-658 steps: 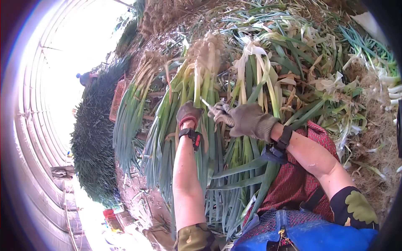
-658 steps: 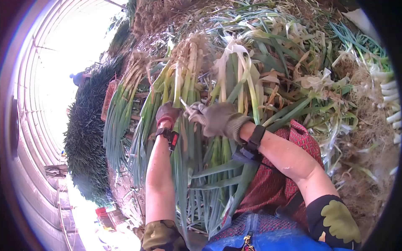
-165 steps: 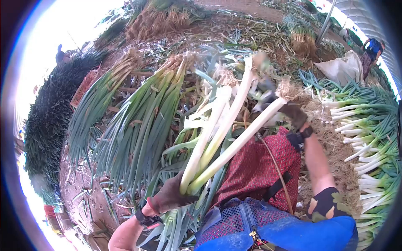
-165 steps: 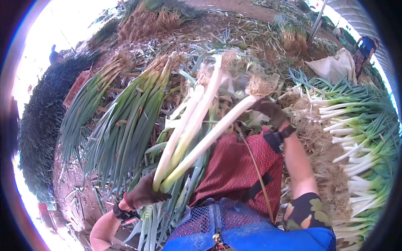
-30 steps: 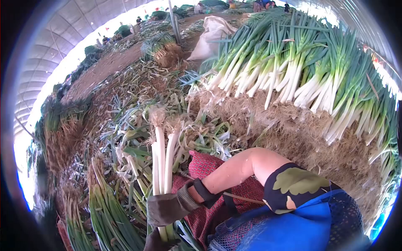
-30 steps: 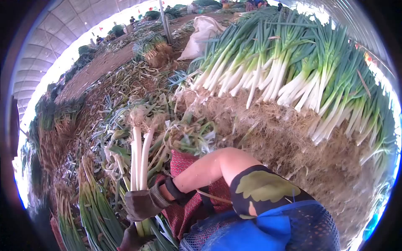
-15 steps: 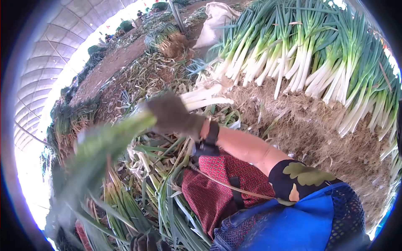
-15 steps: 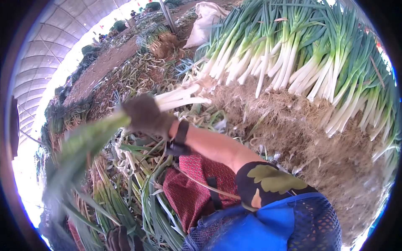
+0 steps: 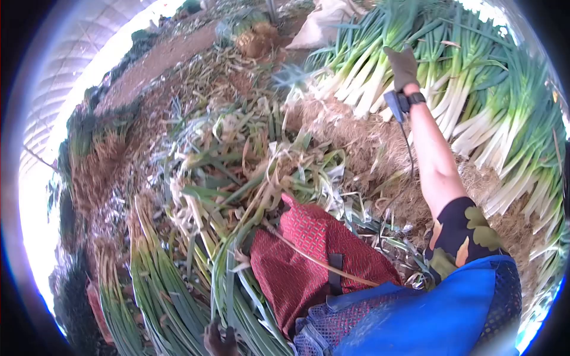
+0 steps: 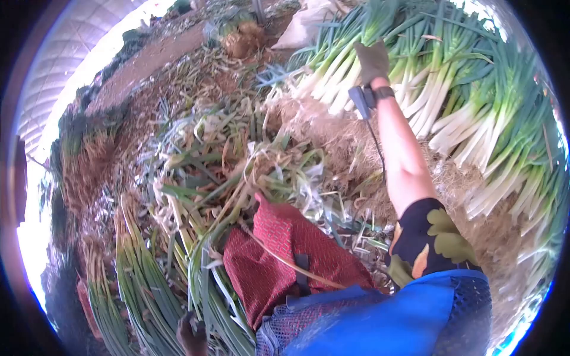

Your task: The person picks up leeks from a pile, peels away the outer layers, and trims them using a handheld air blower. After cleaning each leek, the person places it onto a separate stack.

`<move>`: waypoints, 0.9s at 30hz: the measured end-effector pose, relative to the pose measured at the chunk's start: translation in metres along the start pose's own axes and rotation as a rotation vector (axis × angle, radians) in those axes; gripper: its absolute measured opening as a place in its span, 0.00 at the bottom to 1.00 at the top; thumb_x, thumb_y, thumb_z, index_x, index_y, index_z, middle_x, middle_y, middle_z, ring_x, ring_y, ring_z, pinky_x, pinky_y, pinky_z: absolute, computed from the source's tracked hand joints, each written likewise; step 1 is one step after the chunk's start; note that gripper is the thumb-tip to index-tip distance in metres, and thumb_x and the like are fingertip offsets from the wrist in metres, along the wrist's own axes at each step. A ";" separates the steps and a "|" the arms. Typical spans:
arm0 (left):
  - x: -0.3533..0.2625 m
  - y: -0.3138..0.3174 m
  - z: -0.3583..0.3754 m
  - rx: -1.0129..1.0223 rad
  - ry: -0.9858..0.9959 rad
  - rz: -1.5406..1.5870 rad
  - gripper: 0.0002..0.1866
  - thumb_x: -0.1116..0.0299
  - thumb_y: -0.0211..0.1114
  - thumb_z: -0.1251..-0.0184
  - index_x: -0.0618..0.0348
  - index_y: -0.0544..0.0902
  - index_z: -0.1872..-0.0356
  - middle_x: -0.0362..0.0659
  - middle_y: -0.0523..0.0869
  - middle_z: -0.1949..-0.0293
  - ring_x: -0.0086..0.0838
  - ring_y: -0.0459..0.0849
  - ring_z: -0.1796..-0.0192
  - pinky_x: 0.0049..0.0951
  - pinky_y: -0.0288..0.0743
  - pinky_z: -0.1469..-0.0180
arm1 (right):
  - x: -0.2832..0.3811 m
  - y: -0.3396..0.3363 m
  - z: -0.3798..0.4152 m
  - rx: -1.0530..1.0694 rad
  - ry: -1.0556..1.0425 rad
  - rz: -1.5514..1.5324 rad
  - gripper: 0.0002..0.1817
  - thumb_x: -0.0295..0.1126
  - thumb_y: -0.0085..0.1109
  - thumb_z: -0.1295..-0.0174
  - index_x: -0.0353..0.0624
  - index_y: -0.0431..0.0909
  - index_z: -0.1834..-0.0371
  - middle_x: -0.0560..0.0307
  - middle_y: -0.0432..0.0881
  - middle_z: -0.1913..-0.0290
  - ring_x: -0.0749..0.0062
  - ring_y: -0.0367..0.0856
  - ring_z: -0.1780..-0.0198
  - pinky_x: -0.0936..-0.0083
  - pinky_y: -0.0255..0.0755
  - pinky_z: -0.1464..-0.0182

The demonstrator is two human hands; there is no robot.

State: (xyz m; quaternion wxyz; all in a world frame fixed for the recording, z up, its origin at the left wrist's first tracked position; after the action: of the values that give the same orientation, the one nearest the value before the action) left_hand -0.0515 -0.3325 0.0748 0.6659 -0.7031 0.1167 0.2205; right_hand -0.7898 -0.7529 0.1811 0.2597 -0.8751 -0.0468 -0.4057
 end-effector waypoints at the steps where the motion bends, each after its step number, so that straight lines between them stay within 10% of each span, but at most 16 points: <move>1: 0.017 0.012 -0.002 0.019 -0.040 0.021 0.22 0.77 0.73 0.47 0.64 0.82 0.48 0.48 0.88 0.58 0.35 0.87 0.54 0.34 0.79 0.46 | 0.012 -0.008 0.019 0.009 -0.049 -0.064 0.44 0.52 0.68 0.46 0.31 0.70 0.32 0.32 0.81 0.42 0.45 0.79 0.38 0.62 0.72 0.37; 5: 0.014 0.027 -0.036 -0.075 0.022 0.057 0.20 0.73 0.70 0.46 0.62 0.83 0.49 0.51 0.86 0.57 0.46 0.86 0.53 0.39 0.79 0.50 | 0.047 0.050 0.118 0.580 -0.079 -0.561 0.31 0.40 0.69 0.38 0.36 0.76 0.34 0.61 0.84 0.62 0.80 0.84 0.59 0.82 0.72 0.62; 7: 0.023 0.043 -0.052 -0.061 -0.039 0.150 0.22 0.72 0.71 0.43 0.62 0.82 0.45 0.52 0.87 0.52 0.44 0.87 0.51 0.36 0.79 0.46 | 0.083 0.064 0.201 0.895 -0.041 -0.606 0.26 0.38 0.67 0.35 0.38 0.78 0.36 0.58 0.86 0.59 0.76 0.85 0.58 0.79 0.75 0.58; 9: 0.016 0.049 -0.070 -0.049 -0.098 0.176 0.23 0.70 0.73 0.41 0.63 0.83 0.44 0.50 0.89 0.50 0.34 0.88 0.49 0.33 0.79 0.44 | 0.122 0.075 0.278 1.025 -0.456 -0.503 0.21 0.37 0.62 0.31 0.40 0.79 0.37 0.53 0.88 0.50 0.71 0.87 0.52 0.77 0.79 0.47; 14: 0.026 0.073 -0.115 -0.074 -0.206 0.084 0.22 0.63 0.72 0.42 0.60 0.84 0.47 0.53 0.89 0.52 0.44 0.89 0.51 0.37 0.81 0.47 | 0.214 0.049 0.425 1.108 -0.969 -0.639 0.19 0.32 0.65 0.37 0.42 0.82 0.43 0.50 0.87 0.62 0.67 0.87 0.66 0.74 0.82 0.61; 20: 0.044 0.082 -0.178 -0.124 -0.217 -0.100 0.35 0.53 0.74 0.41 0.58 0.76 0.34 0.56 0.86 0.47 0.46 0.84 0.41 0.41 0.77 0.40 | 0.200 0.075 0.517 1.388 -0.906 -0.599 0.25 0.38 0.67 0.41 0.44 0.80 0.39 0.48 0.86 0.56 0.54 0.87 0.57 0.62 0.81 0.53; 24: 0.016 0.102 -0.178 0.331 -0.236 -0.191 0.46 0.46 0.75 0.43 0.55 0.67 0.26 0.60 0.82 0.42 0.50 0.80 0.37 0.45 0.73 0.34 | 0.187 0.089 0.541 1.530 -1.098 -0.106 0.35 0.44 0.67 0.44 0.48 0.73 0.31 0.46 0.80 0.43 0.50 0.84 0.49 0.56 0.77 0.45; 27: 0.011 0.124 -0.169 0.321 -0.178 -0.357 0.27 0.50 0.72 0.41 0.51 0.79 0.44 0.54 0.88 0.60 0.50 0.88 0.56 0.48 0.80 0.54 | 0.194 0.087 0.549 1.496 -1.149 -0.044 0.37 0.44 0.67 0.44 0.49 0.71 0.29 0.46 0.79 0.44 0.48 0.84 0.50 0.54 0.78 0.47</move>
State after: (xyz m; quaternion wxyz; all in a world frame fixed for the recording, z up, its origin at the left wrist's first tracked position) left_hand -0.0725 -0.5088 -0.0373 0.8051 -0.5755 -0.0349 0.1392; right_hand -0.2580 -0.5823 -0.0068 0.6834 -0.5462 -0.4324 0.2183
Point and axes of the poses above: each hand's wrist, its own z-axis away from the middle knuckle, its own y-axis out of the palm, x = y × z, the point moved 5 cm from there along -z, towards the middle knuckle
